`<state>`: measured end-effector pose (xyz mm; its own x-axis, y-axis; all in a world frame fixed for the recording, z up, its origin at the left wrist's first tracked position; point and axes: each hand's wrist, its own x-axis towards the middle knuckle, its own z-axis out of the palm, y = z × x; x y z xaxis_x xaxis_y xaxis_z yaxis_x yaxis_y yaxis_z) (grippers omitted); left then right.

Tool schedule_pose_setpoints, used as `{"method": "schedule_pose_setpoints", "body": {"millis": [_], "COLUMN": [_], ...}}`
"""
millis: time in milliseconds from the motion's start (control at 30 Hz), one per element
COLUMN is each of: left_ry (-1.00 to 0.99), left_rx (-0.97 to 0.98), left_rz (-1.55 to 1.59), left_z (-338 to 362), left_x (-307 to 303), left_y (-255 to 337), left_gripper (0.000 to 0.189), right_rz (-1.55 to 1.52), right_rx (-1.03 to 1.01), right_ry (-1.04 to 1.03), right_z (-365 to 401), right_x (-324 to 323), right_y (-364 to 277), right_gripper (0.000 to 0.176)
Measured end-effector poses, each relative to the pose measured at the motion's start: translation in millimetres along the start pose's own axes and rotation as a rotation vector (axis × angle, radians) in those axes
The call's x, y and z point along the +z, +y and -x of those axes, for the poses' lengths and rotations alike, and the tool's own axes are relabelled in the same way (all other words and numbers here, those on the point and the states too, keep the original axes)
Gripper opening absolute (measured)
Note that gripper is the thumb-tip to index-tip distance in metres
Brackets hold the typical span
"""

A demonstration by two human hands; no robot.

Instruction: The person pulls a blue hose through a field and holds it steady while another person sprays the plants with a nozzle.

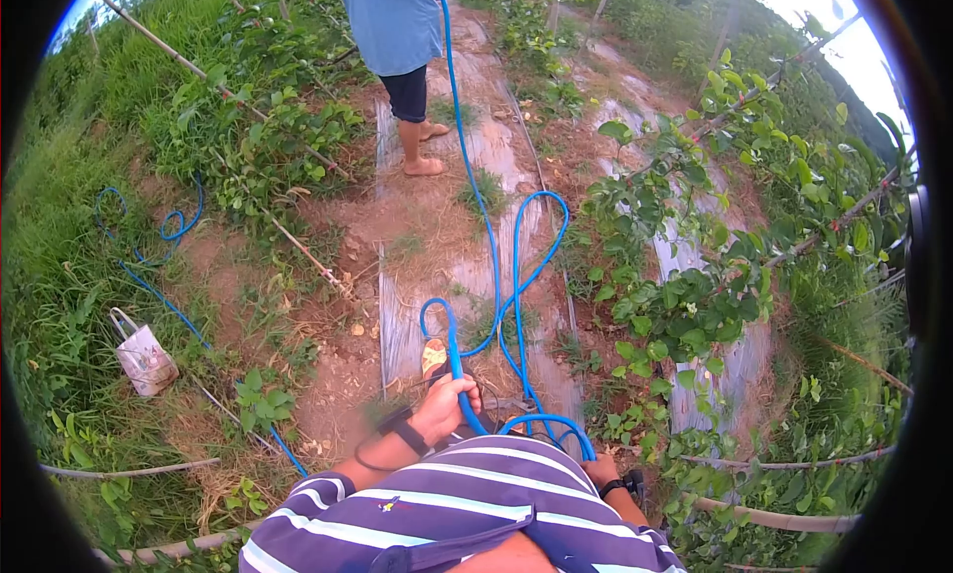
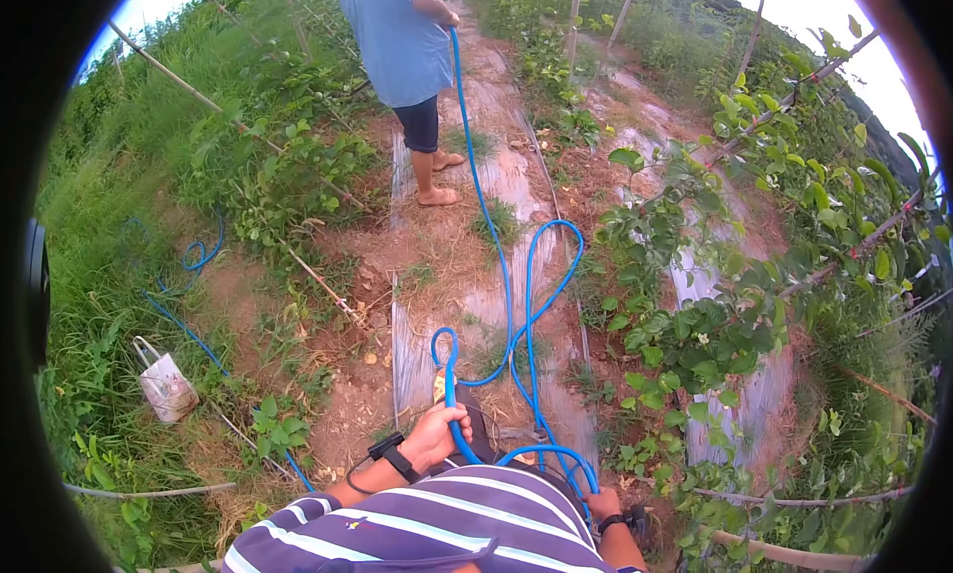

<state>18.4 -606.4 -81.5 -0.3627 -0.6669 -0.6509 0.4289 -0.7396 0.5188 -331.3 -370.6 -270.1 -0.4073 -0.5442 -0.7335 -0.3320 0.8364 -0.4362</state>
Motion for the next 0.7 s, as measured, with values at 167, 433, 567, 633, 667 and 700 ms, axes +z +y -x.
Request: {"method": "schedule_pose_setpoints", "body": {"millis": [167,433,567,633,667,700], "left_ry": [0.013,-0.004,-0.02,-0.028,-0.04,-0.039], "left_rx": [0.014,0.0,-0.003,0.007,-0.001,0.009], "left_rz": [0.005,0.017,0.039,0.041,0.035,0.039], "left_z": [2.4,0.5,-1.2,-3.6,-4.9,-4.3], "left_x": [5.4,1.6,-3.7,-9.3,-11.7,-11.8], "left_y": [1.7,3.1,1.2,-0.4,-1.5,-1.4], "left_gripper": [0.006,0.005,0.006,0.007,0.009,0.008], "right_rz": [0.044,0.119,0.062,0.12,0.142,0.142], "right_rx": [-0.012,-0.044,0.037,-0.002,-0.031,-0.116], "right_ry": [-0.016,0.0,-0.043,-0.039,-0.03,-0.007], "right_z": [-44.4,-21.7,-0.1,-2.8,-4.6,-28.3], "right_x": [22.7,13.6,3.0,2.0,1.3,12.3], "right_y": [51.0,25.0,-1.4,-2.1,1.3,28.0], "right_gripper": [0.031,0.023,0.024,0.026,0.029,0.026]}}
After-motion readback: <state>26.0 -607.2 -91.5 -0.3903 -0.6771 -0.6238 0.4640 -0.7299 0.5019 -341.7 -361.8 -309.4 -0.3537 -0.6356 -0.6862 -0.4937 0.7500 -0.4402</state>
